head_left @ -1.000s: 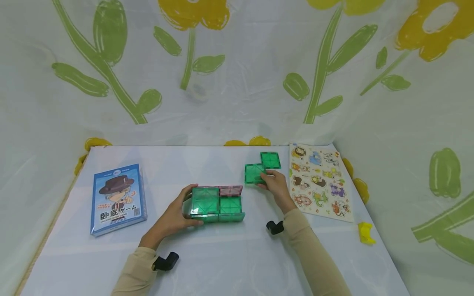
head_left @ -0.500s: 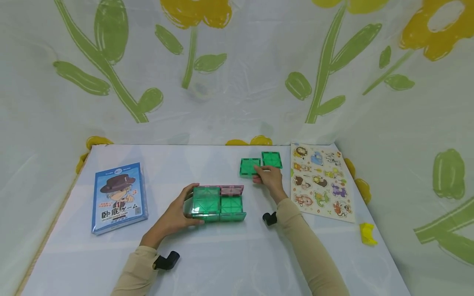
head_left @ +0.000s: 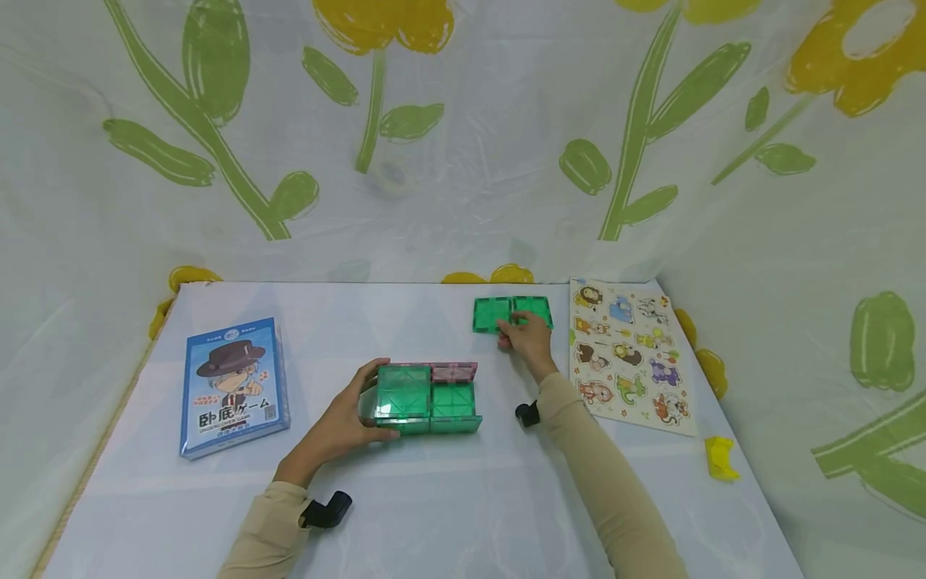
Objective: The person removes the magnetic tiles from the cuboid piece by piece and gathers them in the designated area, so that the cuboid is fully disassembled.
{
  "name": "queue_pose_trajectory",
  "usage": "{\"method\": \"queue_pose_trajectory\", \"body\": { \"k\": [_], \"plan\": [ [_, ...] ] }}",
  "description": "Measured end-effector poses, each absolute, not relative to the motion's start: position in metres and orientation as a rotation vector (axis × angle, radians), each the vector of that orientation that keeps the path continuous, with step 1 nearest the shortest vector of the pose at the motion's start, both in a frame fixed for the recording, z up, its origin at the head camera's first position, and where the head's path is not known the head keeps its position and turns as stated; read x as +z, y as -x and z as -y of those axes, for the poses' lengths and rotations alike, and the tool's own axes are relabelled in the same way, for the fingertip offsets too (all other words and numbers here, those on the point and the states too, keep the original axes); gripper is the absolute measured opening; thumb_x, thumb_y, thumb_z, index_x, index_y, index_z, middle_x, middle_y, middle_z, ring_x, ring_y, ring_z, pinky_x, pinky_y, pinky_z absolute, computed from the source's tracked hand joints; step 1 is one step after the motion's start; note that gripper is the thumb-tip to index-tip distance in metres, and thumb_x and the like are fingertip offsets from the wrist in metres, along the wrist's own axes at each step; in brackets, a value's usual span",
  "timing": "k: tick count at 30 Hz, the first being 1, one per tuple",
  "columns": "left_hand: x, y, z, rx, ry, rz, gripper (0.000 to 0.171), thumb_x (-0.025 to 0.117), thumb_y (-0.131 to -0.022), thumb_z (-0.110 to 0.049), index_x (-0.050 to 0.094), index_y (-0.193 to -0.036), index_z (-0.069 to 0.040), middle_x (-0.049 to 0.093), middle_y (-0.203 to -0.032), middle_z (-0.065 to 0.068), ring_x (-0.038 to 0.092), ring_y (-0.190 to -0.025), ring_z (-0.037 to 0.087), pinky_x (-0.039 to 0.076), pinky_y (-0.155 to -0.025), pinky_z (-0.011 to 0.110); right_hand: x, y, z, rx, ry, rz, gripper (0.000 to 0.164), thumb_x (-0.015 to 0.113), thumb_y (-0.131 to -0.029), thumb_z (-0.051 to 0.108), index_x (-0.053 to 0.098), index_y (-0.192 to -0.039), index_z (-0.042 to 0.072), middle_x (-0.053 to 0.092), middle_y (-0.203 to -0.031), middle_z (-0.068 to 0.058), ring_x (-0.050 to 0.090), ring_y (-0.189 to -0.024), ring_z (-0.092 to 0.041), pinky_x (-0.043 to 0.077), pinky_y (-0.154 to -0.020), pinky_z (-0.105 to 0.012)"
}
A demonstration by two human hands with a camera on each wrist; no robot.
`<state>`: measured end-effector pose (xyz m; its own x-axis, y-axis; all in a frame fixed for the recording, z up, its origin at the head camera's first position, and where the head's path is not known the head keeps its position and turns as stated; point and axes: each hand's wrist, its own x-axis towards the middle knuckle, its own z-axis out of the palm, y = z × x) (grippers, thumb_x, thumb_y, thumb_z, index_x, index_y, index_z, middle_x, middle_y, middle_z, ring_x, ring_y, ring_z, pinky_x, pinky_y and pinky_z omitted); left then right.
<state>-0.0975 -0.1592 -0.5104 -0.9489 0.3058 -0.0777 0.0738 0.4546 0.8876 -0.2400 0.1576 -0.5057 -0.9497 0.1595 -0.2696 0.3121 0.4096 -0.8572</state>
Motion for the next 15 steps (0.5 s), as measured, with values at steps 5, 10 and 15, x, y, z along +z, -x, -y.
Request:
{"method": "queue_pose_trajectory", "body": {
  "k": [5,10,15],
  "plan": [
    [-0.5095,0.0978,0.1583,1.499,-0.318,-2.473,0.113,0.093,-0.071,-0.02,0.022,-0.158,-0.022,0.036,-0.159,0.022,0.032,-0.146,0.052,0.054,-0.093,0.064,-0.5084,0.2424,-0.1584,-1.556,-0.442,-2.521,0.055,0.07,-0.095,0.024,0.053,-0.144,0.003,0.077,-0.095,-0.016,0.066,-0.054,-0.001,0.058,-0.063,-0.019],
    [-0.5084,0.0978,0.1568,1.498,-0.306,-2.471,0.112,0.093,-0.071,-0.019,0.022,-0.158,-0.023,0.037,-0.158,0.022,0.032,-0.146,0.051,0.054,-0.092,0.064,-0.5099,0.2431,-0.158,-1.508,-0.443,-2.542,0.055,0.069,-0.096,0.025,0.053,-0.144,0.004,0.074,-0.082,-0.008,0.064,-0.051,-0.001,0.053,-0.059,-0.016],
    [-0.5089,0.0973,0.1576,1.485,-0.314,-2.487,0.112,0.093,-0.071,-0.021,0.022,-0.158,-0.023,0.037,-0.158,0.022,0.033,-0.146,0.051,0.05,-0.097,0.067,-0.5115,0.2448,-0.155,-1.509,-0.452,-2.54,0.053,0.068,-0.097,0.024,0.053,-0.144,0.005,0.068,-0.074,-0.002,0.062,-0.05,-0.002,0.056,-0.058,-0.019]
  ]
}}
